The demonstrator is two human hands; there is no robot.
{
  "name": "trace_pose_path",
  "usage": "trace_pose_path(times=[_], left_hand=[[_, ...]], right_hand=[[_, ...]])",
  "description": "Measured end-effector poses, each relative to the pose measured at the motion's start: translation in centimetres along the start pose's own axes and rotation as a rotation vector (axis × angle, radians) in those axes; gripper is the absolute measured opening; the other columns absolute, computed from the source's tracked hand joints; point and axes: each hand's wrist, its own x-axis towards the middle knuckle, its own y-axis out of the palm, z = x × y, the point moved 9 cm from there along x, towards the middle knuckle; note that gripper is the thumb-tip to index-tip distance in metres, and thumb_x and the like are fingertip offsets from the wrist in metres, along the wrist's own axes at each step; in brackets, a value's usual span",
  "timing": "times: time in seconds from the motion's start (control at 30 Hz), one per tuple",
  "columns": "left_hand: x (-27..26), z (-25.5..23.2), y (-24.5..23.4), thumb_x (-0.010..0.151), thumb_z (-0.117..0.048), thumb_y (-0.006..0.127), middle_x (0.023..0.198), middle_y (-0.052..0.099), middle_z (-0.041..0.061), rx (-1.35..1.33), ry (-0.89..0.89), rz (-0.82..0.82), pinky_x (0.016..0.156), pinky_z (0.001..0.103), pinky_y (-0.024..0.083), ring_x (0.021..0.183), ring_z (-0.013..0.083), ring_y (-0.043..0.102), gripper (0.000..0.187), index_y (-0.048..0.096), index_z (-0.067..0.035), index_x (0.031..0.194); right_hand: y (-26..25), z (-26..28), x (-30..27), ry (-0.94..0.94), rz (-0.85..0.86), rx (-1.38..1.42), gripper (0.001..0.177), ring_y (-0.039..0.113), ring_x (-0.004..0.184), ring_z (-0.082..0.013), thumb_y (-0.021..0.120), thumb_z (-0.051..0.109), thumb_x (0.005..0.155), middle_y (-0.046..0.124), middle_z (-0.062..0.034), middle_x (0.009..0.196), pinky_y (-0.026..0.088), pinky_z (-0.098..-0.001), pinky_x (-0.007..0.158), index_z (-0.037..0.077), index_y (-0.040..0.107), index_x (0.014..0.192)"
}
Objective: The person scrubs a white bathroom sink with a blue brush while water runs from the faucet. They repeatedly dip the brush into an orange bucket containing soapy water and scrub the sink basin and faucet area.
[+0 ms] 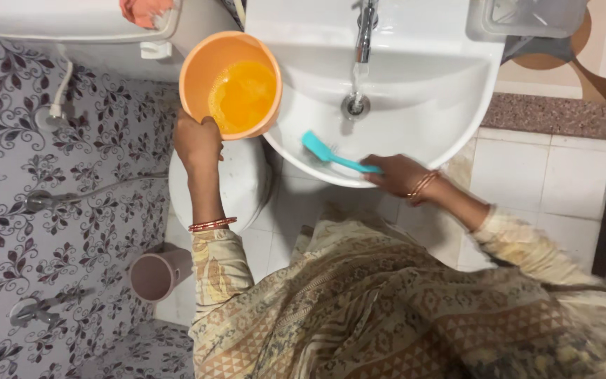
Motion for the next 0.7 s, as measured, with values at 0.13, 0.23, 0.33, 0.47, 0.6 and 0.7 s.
trace_pose_path(times=[0.13,0.23,0.33,0.47,0.6,0.7], left_hand=[[-0.2,0.6,0.1,0.088,-0.003,0.055,0.073,0.07,0.017,0.005,0.039,0.002,0.035,0.036,0.055,0.046,0.0252,0.068,0.027,0.056,0.01,0.111],[0.3,0.6,0.5,0.089,-0.004,0.054,0.071,0.07,0.018,0.034,0.034,0.008,0.038,0.037,0.055,0.046,0.026,0.068,0.025,0.058,0.009,0.11],[0.6,0.5,0.8,0.089,-0.004,0.055,0.071,0.07,0.019,0.061,0.058,0.003,0.039,0.037,0.055,0.047,0.0268,0.068,0.024,0.059,0.008,0.109],[0.5,0.6,0.6,0.089,-0.005,0.056,0.072,0.07,0.019,0.088,0.081,-0.013,0.04,0.037,0.055,0.048,0.0265,0.068,0.023,0.059,0.008,0.108],[0.2,0.9,0.5,0.089,-0.003,0.053,0.078,0.071,0.017,-0.049,0.006,0.033,0.036,0.036,0.057,0.049,0.0231,0.069,0.024,0.057,0.008,0.109],[-0.1,0.9,0.4,0.088,-0.002,0.05,0.079,0.073,0.017,-0.076,-0.008,0.049,0.038,0.033,0.057,0.05,0.0211,0.07,0.029,0.057,0.006,0.115]], right_hand=[[-5.5,-9.2,-4.8,0.208,0.14,-0.35,0.038,0.076,0.1,-0.0324,0.051,0.034,0.101,0.077,-0.013,0.112,0.059,-0.0467,0.09,0.021,0.064,0.134],[-10.1,-13.5,-3.7,0.39,-0.025,-0.528,0.032,0.076,0.093,-0.0349,0.052,0.033,0.104,0.078,-0.0161,0.101,0.06,-0.0502,0.083,0.015,0.065,0.127],[-9.8,-11.3,1.2,0.299,-0.245,-0.452,0.033,0.074,0.084,-0.04,0.052,0.03,0.105,0.076,-0.0222,0.09,0.058,-0.0509,0.076,0.004,0.063,0.123],[-1.3,-3.4,8.1,0.082,-0.265,-0.186,0.035,0.07,0.085,-0.0447,0.055,0.033,0.103,0.073,-0.0246,0.087,0.055,-0.0537,0.079,0.006,0.057,0.125],[2.2,0.4,5.8,-0.053,-0.089,0.203,0.048,0.07,0.101,-0.0368,0.057,0.043,0.1,0.072,-0.0217,0.108,0.054,-0.0495,0.089,0.019,0.056,0.142],[0.0,-1.0,-1.3,0.031,0.103,0.223,0.054,0.076,0.1,-0.0318,0.054,0.05,0.097,0.078,-0.019,0.107,0.057,-0.0469,0.089,0.025,0.056,0.145]])
